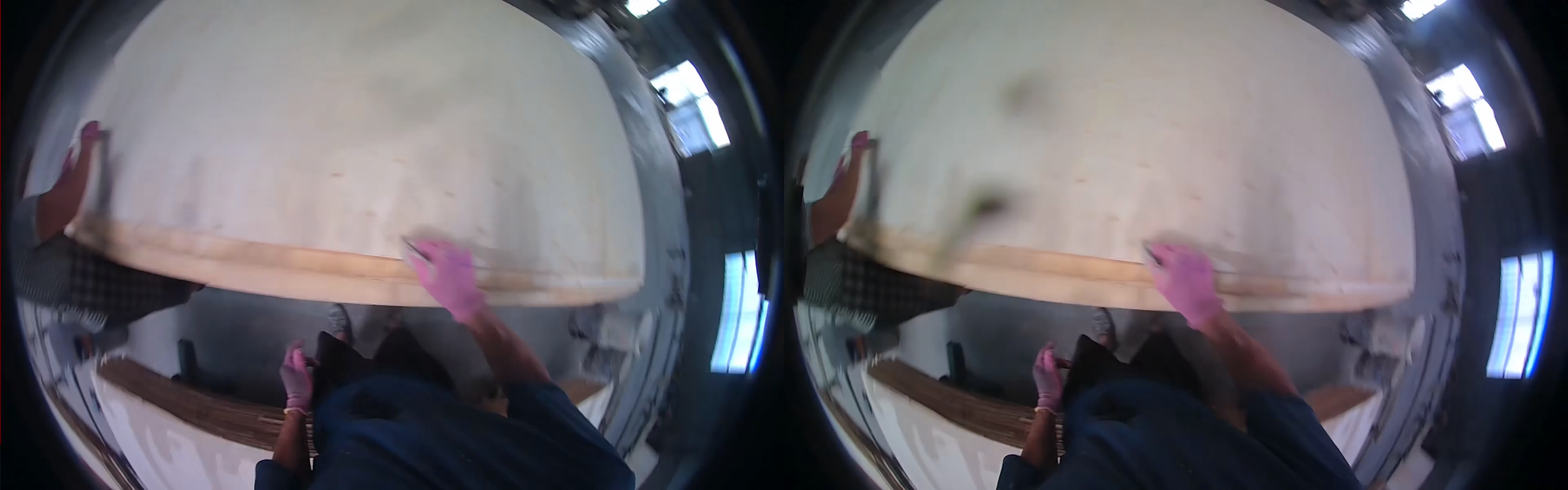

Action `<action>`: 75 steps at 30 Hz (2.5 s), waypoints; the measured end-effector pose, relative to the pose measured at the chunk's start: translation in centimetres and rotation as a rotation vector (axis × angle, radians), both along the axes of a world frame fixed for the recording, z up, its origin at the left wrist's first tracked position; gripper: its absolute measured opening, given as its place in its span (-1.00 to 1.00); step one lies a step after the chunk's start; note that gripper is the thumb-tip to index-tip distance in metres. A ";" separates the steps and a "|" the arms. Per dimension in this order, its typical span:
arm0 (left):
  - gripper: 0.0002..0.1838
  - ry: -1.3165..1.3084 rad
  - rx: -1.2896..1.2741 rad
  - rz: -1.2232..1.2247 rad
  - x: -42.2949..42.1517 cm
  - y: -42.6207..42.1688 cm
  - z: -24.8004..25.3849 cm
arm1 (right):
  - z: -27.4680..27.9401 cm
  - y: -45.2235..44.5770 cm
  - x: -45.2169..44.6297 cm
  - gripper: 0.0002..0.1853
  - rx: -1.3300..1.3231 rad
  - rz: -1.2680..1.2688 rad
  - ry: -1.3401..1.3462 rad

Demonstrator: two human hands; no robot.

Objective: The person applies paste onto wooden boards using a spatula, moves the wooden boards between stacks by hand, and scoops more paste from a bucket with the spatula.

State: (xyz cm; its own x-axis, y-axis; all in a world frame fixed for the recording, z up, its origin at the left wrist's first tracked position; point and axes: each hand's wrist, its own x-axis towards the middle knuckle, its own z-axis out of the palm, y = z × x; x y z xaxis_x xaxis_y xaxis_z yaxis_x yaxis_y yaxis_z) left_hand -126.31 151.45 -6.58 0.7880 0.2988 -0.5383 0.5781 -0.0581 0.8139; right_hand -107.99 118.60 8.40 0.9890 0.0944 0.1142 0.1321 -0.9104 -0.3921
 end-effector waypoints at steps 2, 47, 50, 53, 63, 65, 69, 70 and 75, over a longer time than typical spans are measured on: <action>-0.61 0.065 -0.039 0.095 -1.4 1.8 1.0 | -0.9 1.9 0.4 -0.75 0.349 0.006 0.172; -0.62 -0.137 0.112 0.054 2.6 9.6 -3.8 | 3.7 16.7 8.4 -0.49 1.301 0.186 0.559; -0.63 -0.118 0.188 0.084 2.8 17.2 -2.7 | 5.5 27.4 14.8 -0.49 1.152 0.245 0.638; -0.63 -0.087 0.220 0.266 0.2 25.2 -2.4 | 8.6 40.4 20.7 -0.59 1.194 0.369 0.655; -0.61 -0.020 -0.023 0.810 -7.7 34.9 -6.2 | 6.8 56.5 31.6 -0.78 1.408 0.307 0.795; -0.63 0.054 -0.069 0.773 -6.5 34.8 -5.9 | 5.0 55.3 29.1 -0.75 1.502 0.246 0.804; -0.63 0.046 -0.032 0.588 -2.5 33.9 -5.0 | 2.1 48.8 20.2 -0.67 1.558 0.061 0.854; -0.63 0.036 0.009 0.516 -1.0 33.7 -3.9 | 0.9 46.8 17.8 -0.70 1.585 -0.022 0.876; -0.64 -0.181 0.228 0.017 6.3 29.0 2.5 | 5.2 35.6 6.1 -0.81 1.537 -0.328 0.771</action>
State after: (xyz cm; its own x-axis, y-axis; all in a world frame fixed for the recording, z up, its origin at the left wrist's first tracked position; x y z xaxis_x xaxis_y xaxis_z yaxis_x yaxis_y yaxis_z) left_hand -120.02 180.49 -4.10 0.8590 0.4099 -0.3068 0.4272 -0.2433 0.8708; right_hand -101.89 154.17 13.60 0.8095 0.1637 -0.5639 -0.5805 0.3677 -0.7265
